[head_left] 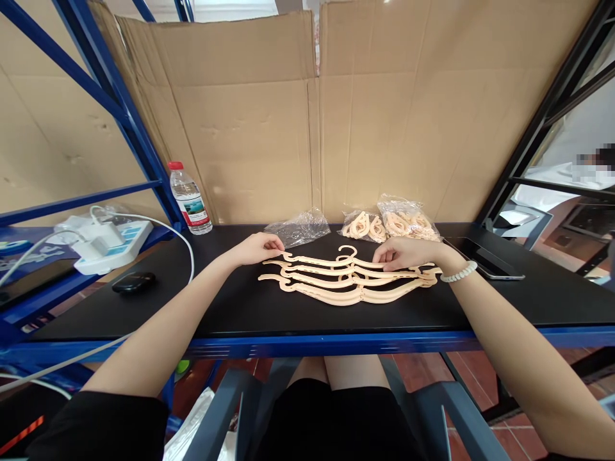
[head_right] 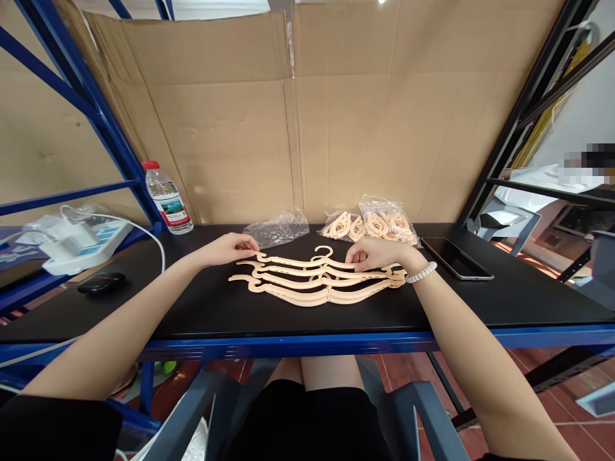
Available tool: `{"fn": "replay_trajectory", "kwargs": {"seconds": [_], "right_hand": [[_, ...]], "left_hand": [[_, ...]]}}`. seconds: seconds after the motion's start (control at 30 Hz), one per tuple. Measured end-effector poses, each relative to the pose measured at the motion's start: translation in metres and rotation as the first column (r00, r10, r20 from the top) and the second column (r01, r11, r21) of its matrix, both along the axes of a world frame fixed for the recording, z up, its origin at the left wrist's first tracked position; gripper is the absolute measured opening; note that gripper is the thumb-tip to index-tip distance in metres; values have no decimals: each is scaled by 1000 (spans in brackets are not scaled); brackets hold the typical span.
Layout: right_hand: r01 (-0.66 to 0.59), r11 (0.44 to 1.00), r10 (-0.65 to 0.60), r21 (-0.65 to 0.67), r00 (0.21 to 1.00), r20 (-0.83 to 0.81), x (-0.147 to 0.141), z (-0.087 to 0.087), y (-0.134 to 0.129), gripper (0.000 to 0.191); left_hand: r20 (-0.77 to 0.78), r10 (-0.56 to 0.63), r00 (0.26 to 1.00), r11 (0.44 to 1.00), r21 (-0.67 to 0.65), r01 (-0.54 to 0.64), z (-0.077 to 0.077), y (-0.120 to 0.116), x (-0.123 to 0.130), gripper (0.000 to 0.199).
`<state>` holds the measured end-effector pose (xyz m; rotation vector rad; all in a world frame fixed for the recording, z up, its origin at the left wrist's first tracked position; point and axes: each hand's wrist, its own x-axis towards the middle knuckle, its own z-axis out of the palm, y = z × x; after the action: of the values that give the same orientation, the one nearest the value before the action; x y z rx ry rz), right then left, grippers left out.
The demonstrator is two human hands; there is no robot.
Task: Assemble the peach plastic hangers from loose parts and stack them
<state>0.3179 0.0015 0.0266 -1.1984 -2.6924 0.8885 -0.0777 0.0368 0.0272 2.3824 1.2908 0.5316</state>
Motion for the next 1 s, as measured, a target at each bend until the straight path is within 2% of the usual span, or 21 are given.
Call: {"fn": "replay_trajectory", "kwargs": {"seconds": [0.33,0.5,0.6,0.7,0.8,0.87,0.93,1.0], "right_hand": [[70,994,-72,82,997,15,-5,4,-5,29],[106,990,-108,95,994,8,-1,10,-5,35],[235,948,-225,212,972,-73,7,15,-23,37],[417,832,-328,367,902,-281,14,8,-70,34],[563,730,-348,389,795,-497,9,-15,-123,28],[617,678,-337,401,745,-575,1,-34,-147,22],[640,657,-339,398,722,-603,-7,-49,-159,18],[670,621,-350,408,702,-621,-12,-56,-163,15]], "left_hand": [[-150,42,988,986,165,-17,-14,0,9,18],[-209,80,975,969,247,-26,-5,-8,12,19],[-212,106,972,934,356,-24,5,-34,17,20],[-139,62,988,882,472,11,2,-83,30,21],[-20,-15,1000,870,493,23,-12,-135,50,21],[-32,-72,997,877,474,79,-21,-159,65,22],[-74,-123,990,868,476,143,-26,-171,76,25],[-82,-166,983,852,489,185,-27,-174,82,24]]}}
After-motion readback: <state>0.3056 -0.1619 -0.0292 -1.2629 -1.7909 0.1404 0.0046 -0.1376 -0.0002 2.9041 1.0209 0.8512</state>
